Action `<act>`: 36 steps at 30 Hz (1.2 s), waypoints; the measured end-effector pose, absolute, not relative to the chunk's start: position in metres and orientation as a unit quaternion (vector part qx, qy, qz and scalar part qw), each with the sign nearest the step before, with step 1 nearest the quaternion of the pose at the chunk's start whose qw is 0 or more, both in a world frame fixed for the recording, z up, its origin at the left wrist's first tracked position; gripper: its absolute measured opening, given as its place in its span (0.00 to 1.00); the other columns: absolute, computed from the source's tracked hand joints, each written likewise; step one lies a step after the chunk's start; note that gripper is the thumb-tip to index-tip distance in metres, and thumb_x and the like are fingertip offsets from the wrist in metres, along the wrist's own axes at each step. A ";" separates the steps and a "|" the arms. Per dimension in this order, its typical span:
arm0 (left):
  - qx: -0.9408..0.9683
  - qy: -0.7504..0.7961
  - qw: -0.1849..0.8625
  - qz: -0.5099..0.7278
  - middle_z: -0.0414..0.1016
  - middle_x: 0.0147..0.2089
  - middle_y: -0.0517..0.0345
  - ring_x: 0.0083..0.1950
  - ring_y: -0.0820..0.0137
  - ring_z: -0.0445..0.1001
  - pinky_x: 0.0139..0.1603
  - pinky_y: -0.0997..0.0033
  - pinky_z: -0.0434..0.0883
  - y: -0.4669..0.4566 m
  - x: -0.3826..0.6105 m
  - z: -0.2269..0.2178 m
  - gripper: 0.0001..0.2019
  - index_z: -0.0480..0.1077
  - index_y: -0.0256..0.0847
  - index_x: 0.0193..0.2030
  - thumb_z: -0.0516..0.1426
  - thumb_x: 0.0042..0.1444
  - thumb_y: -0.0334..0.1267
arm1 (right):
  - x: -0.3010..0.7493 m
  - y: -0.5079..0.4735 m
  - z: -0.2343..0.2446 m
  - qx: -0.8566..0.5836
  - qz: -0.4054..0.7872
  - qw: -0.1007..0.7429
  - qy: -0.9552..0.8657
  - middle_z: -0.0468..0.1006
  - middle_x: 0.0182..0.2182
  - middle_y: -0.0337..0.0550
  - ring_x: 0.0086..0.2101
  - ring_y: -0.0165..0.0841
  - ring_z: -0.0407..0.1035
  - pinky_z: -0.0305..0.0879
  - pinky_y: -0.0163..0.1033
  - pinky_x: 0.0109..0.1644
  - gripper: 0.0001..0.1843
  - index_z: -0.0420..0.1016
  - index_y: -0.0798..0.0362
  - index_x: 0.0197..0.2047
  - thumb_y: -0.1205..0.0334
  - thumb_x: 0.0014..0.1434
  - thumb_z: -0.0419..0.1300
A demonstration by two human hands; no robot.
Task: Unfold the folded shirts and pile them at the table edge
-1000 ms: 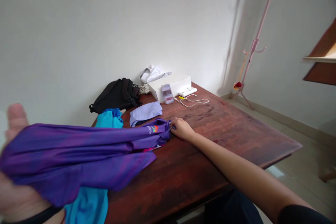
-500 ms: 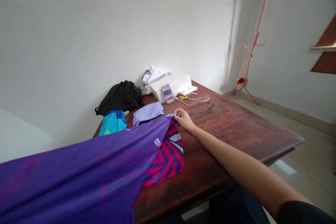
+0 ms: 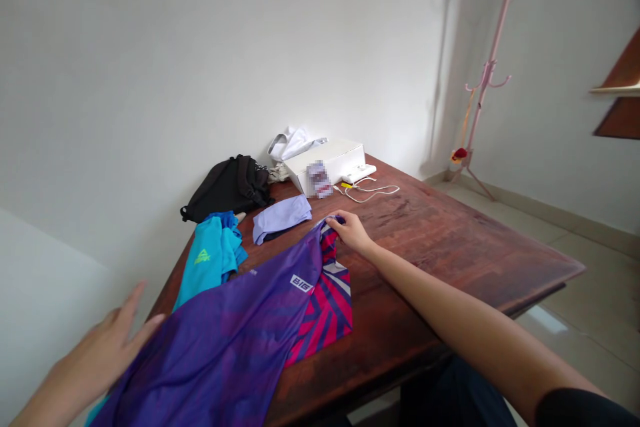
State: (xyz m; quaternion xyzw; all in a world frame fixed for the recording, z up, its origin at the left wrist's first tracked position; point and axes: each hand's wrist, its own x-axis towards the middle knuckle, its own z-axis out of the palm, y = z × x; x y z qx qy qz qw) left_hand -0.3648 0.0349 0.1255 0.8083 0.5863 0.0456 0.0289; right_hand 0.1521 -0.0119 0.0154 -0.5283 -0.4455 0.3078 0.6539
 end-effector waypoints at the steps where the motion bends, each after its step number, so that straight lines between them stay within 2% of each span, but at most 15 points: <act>1: 0.818 0.573 0.031 0.035 0.61 0.71 0.49 0.72 0.49 0.59 0.71 0.45 0.56 0.027 -0.338 0.122 0.45 0.33 0.43 0.77 0.46 0.63 0.65 | 0.152 -0.012 0.017 -0.523 0.322 0.660 -0.432 0.71 0.19 0.34 0.15 0.26 0.62 0.58 0.31 0.16 0.14 0.76 0.53 0.34 0.50 0.55 0.65; 3: 0.860 0.506 0.071 0.005 0.46 0.77 0.49 0.75 0.53 0.53 0.73 0.50 0.54 0.009 -0.276 0.118 0.43 0.34 0.44 0.77 0.47 0.65 0.62 | 0.152 -0.014 0.020 -0.500 0.377 0.677 -0.386 0.71 0.18 0.33 0.15 0.27 0.65 0.60 0.31 0.16 0.14 0.76 0.52 0.36 0.50 0.54 0.67; 6: 0.908 0.396 0.128 -0.043 0.41 0.78 0.47 0.76 0.53 0.48 0.74 0.52 0.52 -0.011 -0.185 0.114 0.46 0.37 0.42 0.78 0.51 0.63 0.63 | 0.151 -0.017 0.028 -0.425 0.482 0.702 -0.307 0.76 0.24 0.35 0.22 0.30 0.73 0.69 0.31 0.22 0.16 0.75 0.51 0.37 0.51 0.50 0.71; 9: 0.915 0.373 0.148 -0.031 0.40 0.77 0.40 0.76 0.46 0.44 0.73 0.45 0.51 -0.012 -0.113 0.105 0.56 0.36 0.36 0.78 0.58 0.55 0.67 | 0.150 -0.022 0.035 -0.340 0.546 0.707 -0.293 0.79 0.29 0.39 0.31 0.31 0.77 0.76 0.34 0.33 0.18 0.77 0.53 0.36 0.54 0.45 0.75; 11: 0.915 0.365 0.174 0.004 0.39 0.77 0.34 0.76 0.41 0.45 0.71 0.44 0.53 -0.005 -0.076 0.095 0.63 0.35 0.33 0.77 0.63 0.48 0.66 | 0.149 -0.025 0.038 -0.300 0.568 0.701 -0.310 0.80 0.31 0.40 0.35 0.32 0.78 0.77 0.36 0.40 0.18 0.78 0.53 0.36 0.56 0.44 0.77; 13: 0.907 0.357 0.221 0.035 0.53 0.73 0.31 0.71 0.41 0.59 0.66 0.47 0.62 0.004 -0.050 0.082 0.63 0.38 0.34 0.77 0.67 0.45 0.61 | 0.149 -0.028 0.042 -0.273 0.580 0.696 -0.324 0.81 0.32 0.40 0.36 0.32 0.78 0.77 0.37 0.44 0.18 0.80 0.54 0.36 0.56 0.44 0.77; 14: 0.901 0.357 0.241 0.045 0.63 0.69 0.33 0.66 0.43 0.67 0.62 0.49 0.67 0.009 -0.041 0.076 0.59 0.44 0.36 0.76 0.68 0.44 0.57 | 0.149 -0.029 0.043 -0.265 0.583 0.695 -0.327 0.81 0.32 0.40 0.36 0.32 0.77 0.76 0.38 0.45 0.18 0.80 0.54 0.36 0.57 0.44 0.77; 16: 0.892 0.356 0.271 0.064 0.77 0.56 0.42 0.54 0.48 0.77 0.54 0.55 0.72 0.019 -0.031 0.065 0.42 0.62 0.39 0.68 0.68 0.47 0.50 | 0.149 -0.032 0.046 -0.254 0.585 0.697 -0.327 0.81 0.32 0.39 0.35 0.31 0.77 0.76 0.38 0.46 0.17 0.81 0.53 0.36 0.56 0.44 0.77; 18: 0.884 0.349 0.297 0.089 0.82 0.48 0.48 0.49 0.53 0.79 0.51 0.58 0.73 0.029 -0.034 0.059 0.23 0.75 0.38 0.53 0.64 0.52 0.46 | 0.150 -0.033 0.049 -0.245 0.587 0.702 -0.320 0.81 0.31 0.39 0.35 0.31 0.77 0.75 0.39 0.47 0.17 0.81 0.53 0.36 0.57 0.44 0.77; 20: 0.873 0.348 0.322 0.115 0.82 0.46 0.50 0.49 0.54 0.79 0.53 0.59 0.72 0.040 -0.045 0.058 0.15 0.78 0.37 0.46 0.61 0.56 0.44 | 0.150 -0.035 0.052 -0.237 0.588 0.706 -0.316 0.81 0.31 0.39 0.35 0.32 0.77 0.74 0.42 0.49 0.17 0.82 0.53 0.35 0.56 0.43 0.78; 24: 0.841 0.349 0.404 0.089 0.81 0.53 0.51 0.57 0.54 0.76 0.64 0.58 0.66 0.055 -0.081 0.070 0.21 0.77 0.37 0.53 0.63 0.53 0.41 | 0.148 -0.039 0.058 -0.228 0.592 0.703 -0.321 0.82 0.32 0.41 0.37 0.34 0.77 0.73 0.45 0.52 0.17 0.82 0.54 0.34 0.55 0.43 0.78; 27: 0.781 0.369 0.501 0.052 0.79 0.56 0.50 0.59 0.54 0.74 0.66 0.57 0.64 0.052 -0.107 0.082 0.26 0.74 0.36 0.58 0.65 0.51 0.41 | 0.147 -0.043 0.061 -0.220 0.590 0.698 -0.341 0.82 0.34 0.41 0.39 0.35 0.77 0.72 0.46 0.54 0.17 0.82 0.53 0.34 0.54 0.44 0.77; 29: 0.732 0.404 0.548 0.033 0.79 0.55 0.49 0.57 0.55 0.76 0.63 0.57 0.68 0.045 -0.124 0.090 0.28 0.74 0.35 0.58 0.67 0.50 0.41 | 0.147 -0.045 0.064 -0.216 0.582 0.698 -0.358 0.81 0.36 0.41 0.41 0.35 0.76 0.71 0.47 0.55 0.16 0.82 0.52 0.34 0.53 0.45 0.77; 32: 0.656 0.432 0.618 -0.017 0.81 0.49 0.51 0.49 0.58 0.79 0.53 0.61 0.74 0.031 -0.148 0.099 0.29 0.74 0.38 0.56 0.69 0.46 0.40 | 0.150 -0.046 0.067 -0.222 0.558 0.711 -0.365 0.81 0.38 0.42 0.42 0.35 0.76 0.70 0.47 0.56 0.16 0.82 0.51 0.34 0.52 0.45 0.76; 36: 0.604 0.383 0.697 -0.040 0.82 0.44 0.56 0.41 0.64 0.79 0.43 0.68 0.76 0.013 -0.174 0.103 0.30 0.73 0.40 0.54 0.72 0.41 0.37 | 0.154 -0.044 0.067 -0.250 0.529 0.727 -0.359 0.80 0.38 0.42 0.42 0.34 0.74 0.71 0.42 0.54 0.16 0.82 0.51 0.35 0.51 0.46 0.75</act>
